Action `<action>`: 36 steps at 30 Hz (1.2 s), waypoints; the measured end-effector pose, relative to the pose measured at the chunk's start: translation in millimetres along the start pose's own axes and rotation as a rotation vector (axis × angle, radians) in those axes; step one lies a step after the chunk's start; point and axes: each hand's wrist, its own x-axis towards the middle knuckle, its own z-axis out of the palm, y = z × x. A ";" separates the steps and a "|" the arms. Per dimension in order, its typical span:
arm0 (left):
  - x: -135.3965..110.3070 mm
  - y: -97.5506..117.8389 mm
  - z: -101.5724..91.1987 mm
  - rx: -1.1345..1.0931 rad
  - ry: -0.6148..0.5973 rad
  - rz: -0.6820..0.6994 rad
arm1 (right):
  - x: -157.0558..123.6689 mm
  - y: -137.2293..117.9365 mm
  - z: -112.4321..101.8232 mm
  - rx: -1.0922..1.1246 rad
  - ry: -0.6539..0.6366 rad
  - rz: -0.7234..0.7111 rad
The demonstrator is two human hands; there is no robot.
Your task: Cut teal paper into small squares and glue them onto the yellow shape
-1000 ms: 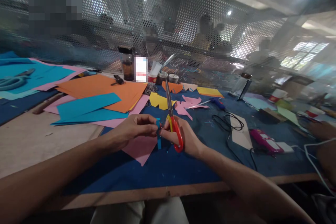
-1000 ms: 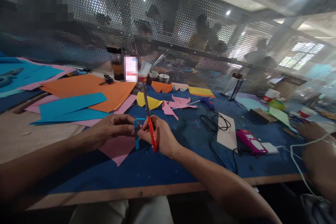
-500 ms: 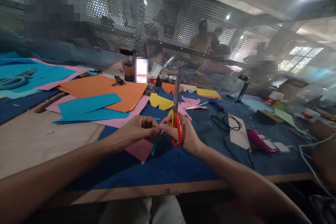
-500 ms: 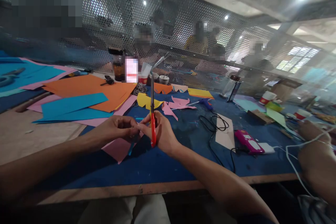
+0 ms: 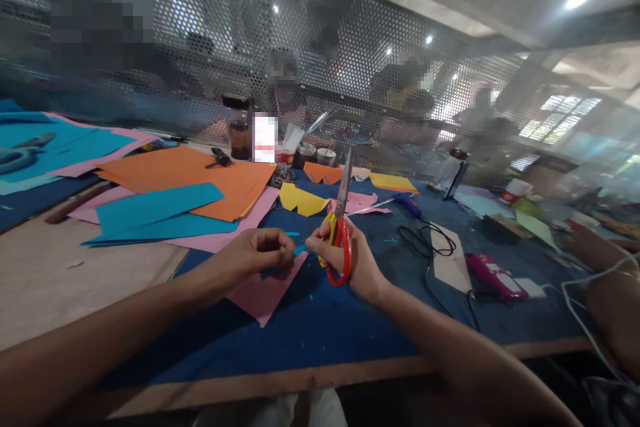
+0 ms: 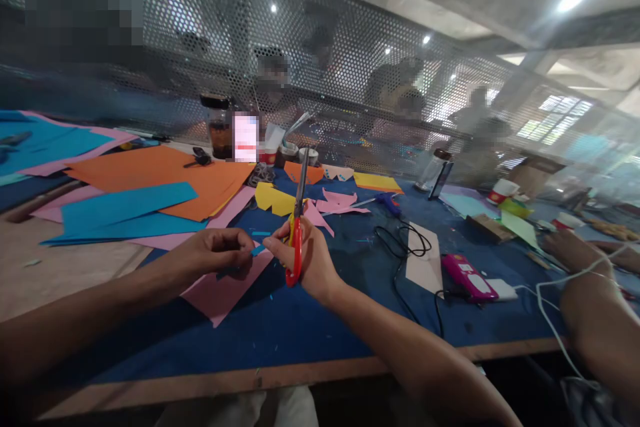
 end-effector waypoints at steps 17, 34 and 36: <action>4.6 -17.4 -7.7 -0.087 0.043 -0.097 | 0.5 2.9 4.1 0.043 -0.038 0.103; 10.0 8.3 1.6 -0.184 0.065 -0.171 | 9.5 -1.2 3.4 0.018 -0.079 0.100; 11.9 6.9 0.4 -0.202 0.094 -0.191 | 10.6 -1.7 3.1 0.008 -0.066 0.113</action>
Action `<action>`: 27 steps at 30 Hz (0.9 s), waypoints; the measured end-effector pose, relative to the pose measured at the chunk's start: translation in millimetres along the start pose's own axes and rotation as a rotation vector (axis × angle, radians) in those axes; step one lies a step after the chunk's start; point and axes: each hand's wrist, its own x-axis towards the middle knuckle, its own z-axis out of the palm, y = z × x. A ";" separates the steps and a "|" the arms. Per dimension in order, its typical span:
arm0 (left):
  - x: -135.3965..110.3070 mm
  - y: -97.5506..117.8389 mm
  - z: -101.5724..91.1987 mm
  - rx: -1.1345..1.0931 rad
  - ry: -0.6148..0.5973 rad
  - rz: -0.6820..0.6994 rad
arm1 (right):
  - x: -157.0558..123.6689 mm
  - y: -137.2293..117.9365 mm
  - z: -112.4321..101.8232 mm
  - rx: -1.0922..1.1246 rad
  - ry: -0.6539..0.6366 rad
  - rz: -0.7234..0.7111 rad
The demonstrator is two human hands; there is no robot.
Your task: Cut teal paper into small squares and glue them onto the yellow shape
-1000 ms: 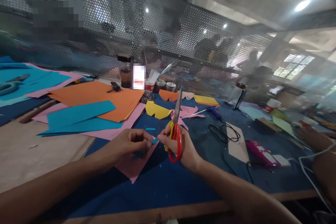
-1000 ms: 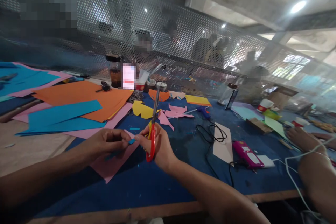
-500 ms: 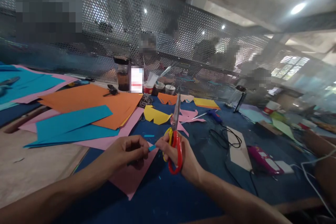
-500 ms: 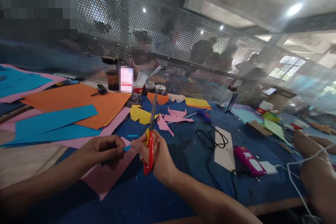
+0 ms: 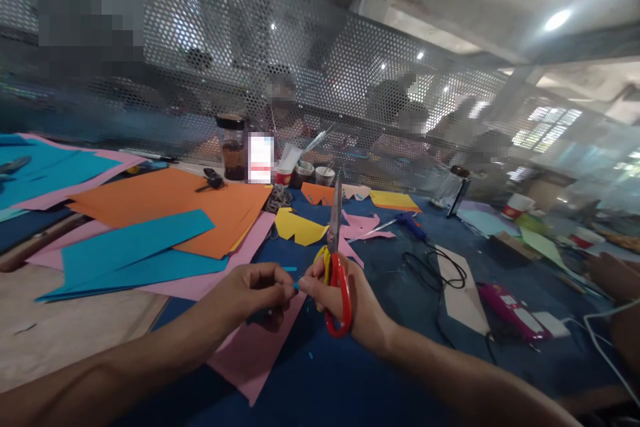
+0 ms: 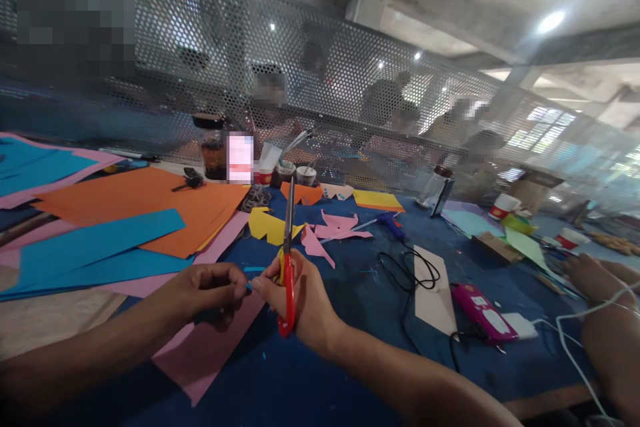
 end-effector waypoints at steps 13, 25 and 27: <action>9.9 -16.6 -10.8 0.060 -0.037 -0.022 | -0.8 3.2 -0.1 -0.045 0.011 0.032; -0.5 -11.0 -5.6 0.035 -0.018 -0.048 | -6.8 5.5 -1.2 -0.046 0.007 0.003; -2.1 -9.7 -8.5 0.016 0.009 -0.035 | -8.2 3.5 -2.9 -0.053 -0.004 0.007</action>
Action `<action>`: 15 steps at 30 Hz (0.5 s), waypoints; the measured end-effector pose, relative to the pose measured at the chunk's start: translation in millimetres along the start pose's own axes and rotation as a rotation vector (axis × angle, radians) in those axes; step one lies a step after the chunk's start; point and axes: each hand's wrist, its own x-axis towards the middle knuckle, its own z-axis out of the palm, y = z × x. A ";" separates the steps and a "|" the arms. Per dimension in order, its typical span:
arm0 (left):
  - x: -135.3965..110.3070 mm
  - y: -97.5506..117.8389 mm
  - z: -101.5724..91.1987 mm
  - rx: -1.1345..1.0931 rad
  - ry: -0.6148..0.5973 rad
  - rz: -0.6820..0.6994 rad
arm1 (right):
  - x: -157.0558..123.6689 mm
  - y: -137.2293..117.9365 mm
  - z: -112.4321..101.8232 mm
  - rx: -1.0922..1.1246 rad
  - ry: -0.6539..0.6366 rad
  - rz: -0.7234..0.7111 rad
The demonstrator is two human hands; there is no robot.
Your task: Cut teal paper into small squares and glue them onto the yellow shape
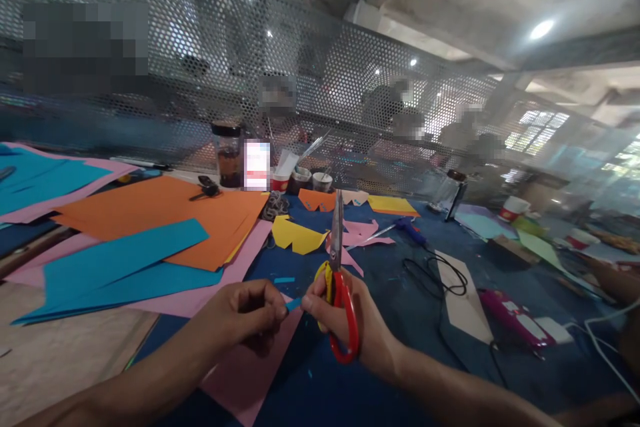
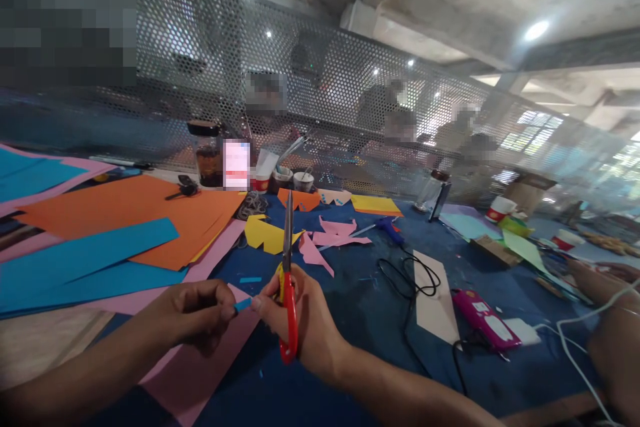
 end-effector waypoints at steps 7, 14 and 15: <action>-17.2 13.5 -10.0 -0.099 0.131 0.068 | -3.4 -23.8 -8.5 -0.144 -0.140 0.071; -28.4 14.1 -10.4 -0.134 0.217 0.101 | -20.0 -42.7 -12.2 -0.473 -0.326 0.279; -28.5 13.4 -10.4 -0.144 0.226 0.110 | -23.1 -45.6 -11.8 -0.506 -0.335 0.275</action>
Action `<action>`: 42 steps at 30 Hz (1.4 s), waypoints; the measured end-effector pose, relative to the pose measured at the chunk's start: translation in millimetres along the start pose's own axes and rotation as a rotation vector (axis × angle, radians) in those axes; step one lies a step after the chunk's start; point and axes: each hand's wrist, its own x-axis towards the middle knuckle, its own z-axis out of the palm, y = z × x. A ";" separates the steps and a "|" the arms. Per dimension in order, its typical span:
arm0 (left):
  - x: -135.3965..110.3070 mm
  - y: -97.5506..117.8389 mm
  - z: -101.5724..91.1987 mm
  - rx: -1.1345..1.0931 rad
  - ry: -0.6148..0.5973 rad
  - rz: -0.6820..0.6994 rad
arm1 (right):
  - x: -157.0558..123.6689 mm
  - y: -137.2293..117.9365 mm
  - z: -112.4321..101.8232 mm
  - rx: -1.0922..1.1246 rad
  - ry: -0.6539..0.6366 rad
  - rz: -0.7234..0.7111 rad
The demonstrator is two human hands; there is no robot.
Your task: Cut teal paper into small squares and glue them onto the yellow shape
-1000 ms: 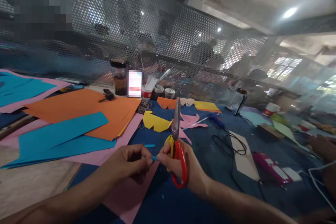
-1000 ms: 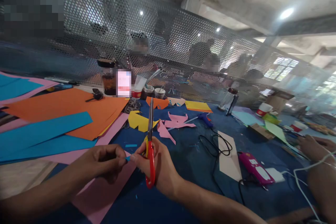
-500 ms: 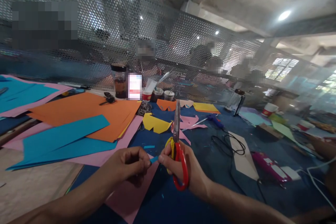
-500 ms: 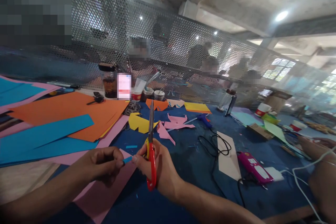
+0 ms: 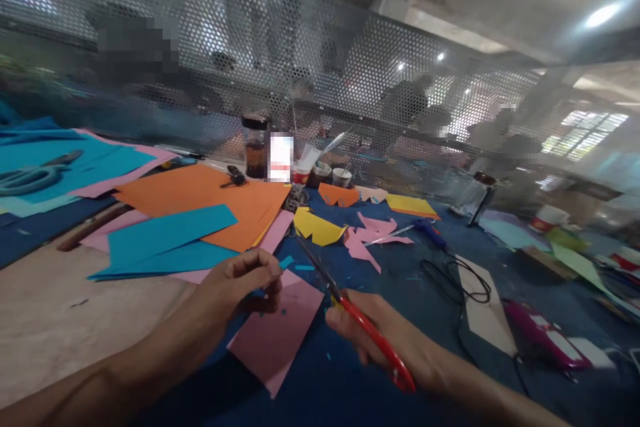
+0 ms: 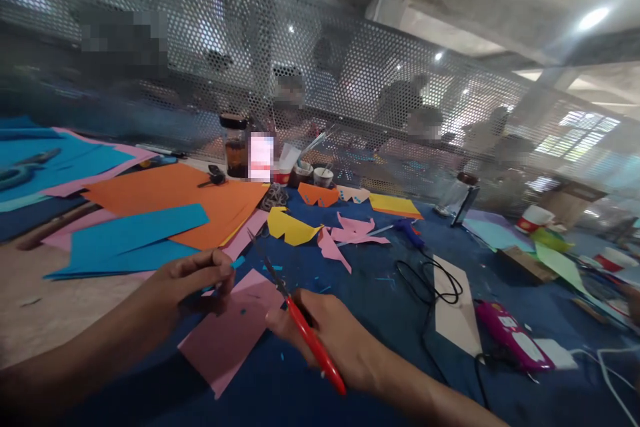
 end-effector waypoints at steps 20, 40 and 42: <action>-5.0 -3.8 9.1 -0.152 0.047 -0.018 | 1.0 10.0 12.9 -0.187 0.073 -0.065; -5.1 0.6 12.1 -0.109 0.000 -0.033 | -2.5 3.7 15.9 -0.286 0.047 0.007; -5.5 0.3 11.8 -0.106 -0.013 -0.035 | -3.1 4.9 16.6 -0.301 0.044 0.016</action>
